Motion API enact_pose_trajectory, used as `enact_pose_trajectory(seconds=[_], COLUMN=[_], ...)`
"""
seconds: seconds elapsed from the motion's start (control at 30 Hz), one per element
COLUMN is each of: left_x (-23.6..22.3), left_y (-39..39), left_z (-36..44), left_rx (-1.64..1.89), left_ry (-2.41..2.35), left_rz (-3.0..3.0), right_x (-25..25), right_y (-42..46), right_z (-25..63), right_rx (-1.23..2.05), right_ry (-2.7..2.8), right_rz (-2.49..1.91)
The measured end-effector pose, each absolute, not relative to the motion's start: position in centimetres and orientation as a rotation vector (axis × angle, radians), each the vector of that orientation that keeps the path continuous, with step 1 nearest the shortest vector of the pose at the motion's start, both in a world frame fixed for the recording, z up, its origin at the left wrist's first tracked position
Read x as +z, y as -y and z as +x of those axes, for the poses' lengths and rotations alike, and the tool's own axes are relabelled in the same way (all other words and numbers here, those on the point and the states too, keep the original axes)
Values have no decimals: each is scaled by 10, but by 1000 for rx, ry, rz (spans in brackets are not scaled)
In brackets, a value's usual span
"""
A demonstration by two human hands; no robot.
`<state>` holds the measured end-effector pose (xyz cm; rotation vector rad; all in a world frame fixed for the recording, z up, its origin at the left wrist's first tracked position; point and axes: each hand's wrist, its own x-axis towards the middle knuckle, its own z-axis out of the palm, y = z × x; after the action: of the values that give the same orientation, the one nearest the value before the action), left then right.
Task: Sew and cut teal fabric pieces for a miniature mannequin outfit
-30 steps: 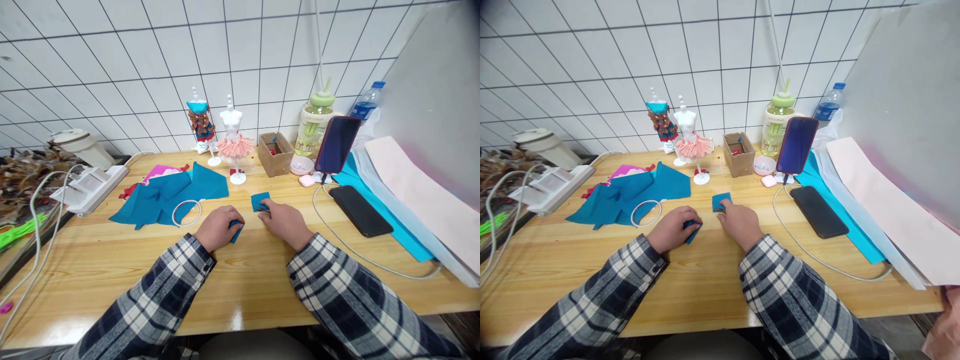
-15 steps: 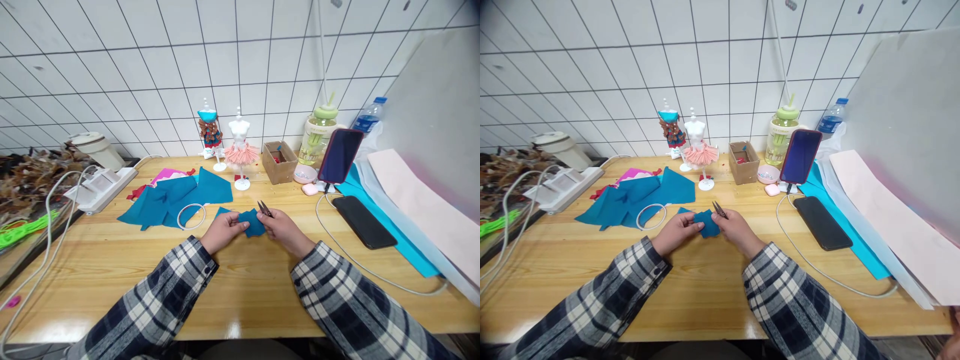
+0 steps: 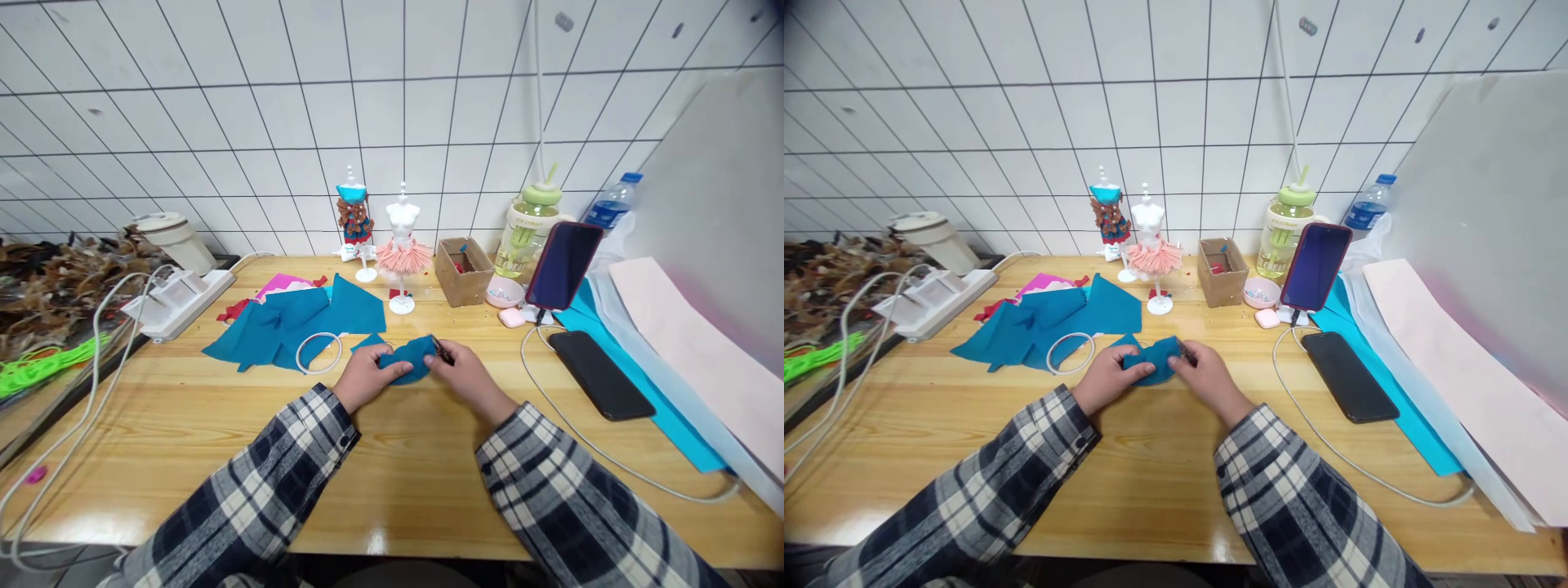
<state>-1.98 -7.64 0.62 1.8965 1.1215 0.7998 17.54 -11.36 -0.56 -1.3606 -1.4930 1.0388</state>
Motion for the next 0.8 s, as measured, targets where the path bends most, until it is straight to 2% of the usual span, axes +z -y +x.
enact_pose_trajectory(seconds=[0.33,0.6,0.8], left_x=[3,14,13], left_y=[65,82,85], left_z=[-33,-22,-18], left_rx=[935,1030,764], left_ry=[-1204,-855,-797], left_rz=[1887,1741,1680], right_x=[-13,-8,-3], right_y=[105,112,122], right_z=[191,186,176], right_rx=[964,1090,1285], right_ry=[1322,1457,1606], right_rz=[-1413,-1253,-1087])
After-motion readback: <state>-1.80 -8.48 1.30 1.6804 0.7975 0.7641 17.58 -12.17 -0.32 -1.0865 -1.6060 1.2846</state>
